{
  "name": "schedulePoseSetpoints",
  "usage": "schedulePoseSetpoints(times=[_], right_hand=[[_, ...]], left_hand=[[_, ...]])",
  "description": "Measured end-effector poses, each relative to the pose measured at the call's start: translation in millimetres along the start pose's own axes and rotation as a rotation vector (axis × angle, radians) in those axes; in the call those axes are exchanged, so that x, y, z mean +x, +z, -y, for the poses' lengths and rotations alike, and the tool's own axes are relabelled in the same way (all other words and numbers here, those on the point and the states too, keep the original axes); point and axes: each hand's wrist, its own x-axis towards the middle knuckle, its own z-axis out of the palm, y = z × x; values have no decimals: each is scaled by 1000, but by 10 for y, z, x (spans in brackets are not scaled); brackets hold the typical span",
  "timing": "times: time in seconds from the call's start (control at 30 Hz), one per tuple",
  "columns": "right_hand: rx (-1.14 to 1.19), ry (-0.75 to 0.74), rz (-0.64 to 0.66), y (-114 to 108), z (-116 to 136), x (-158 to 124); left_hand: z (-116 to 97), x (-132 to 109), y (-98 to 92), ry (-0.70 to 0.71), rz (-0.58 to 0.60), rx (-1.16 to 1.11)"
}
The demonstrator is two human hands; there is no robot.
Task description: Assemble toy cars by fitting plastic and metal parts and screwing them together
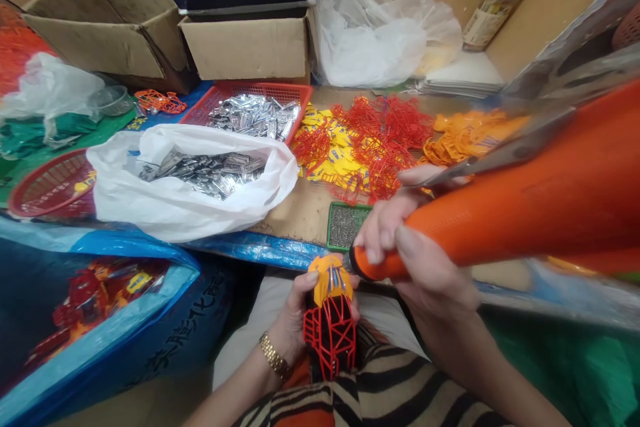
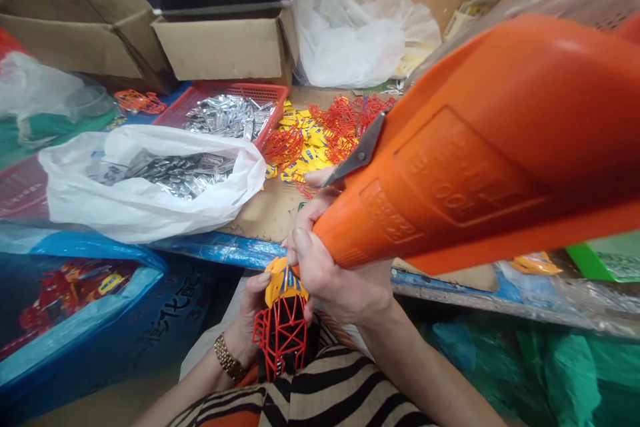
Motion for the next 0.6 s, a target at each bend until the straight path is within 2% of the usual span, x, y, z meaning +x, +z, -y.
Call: schedulePoseSetpoints(times=[0.17, 0.33, 0.6], right_hand=[[2, 34, 3, -30, -8, -16], [8, 24, -14, -30, -16, -27], [-15, 33, 3, -59, -40, -35]], left_hand=[[23, -3, -19, 9, 14, 24], [40, -3, -68, -50, 31, 34], [1, 4, 30, -75, 25, 65]])
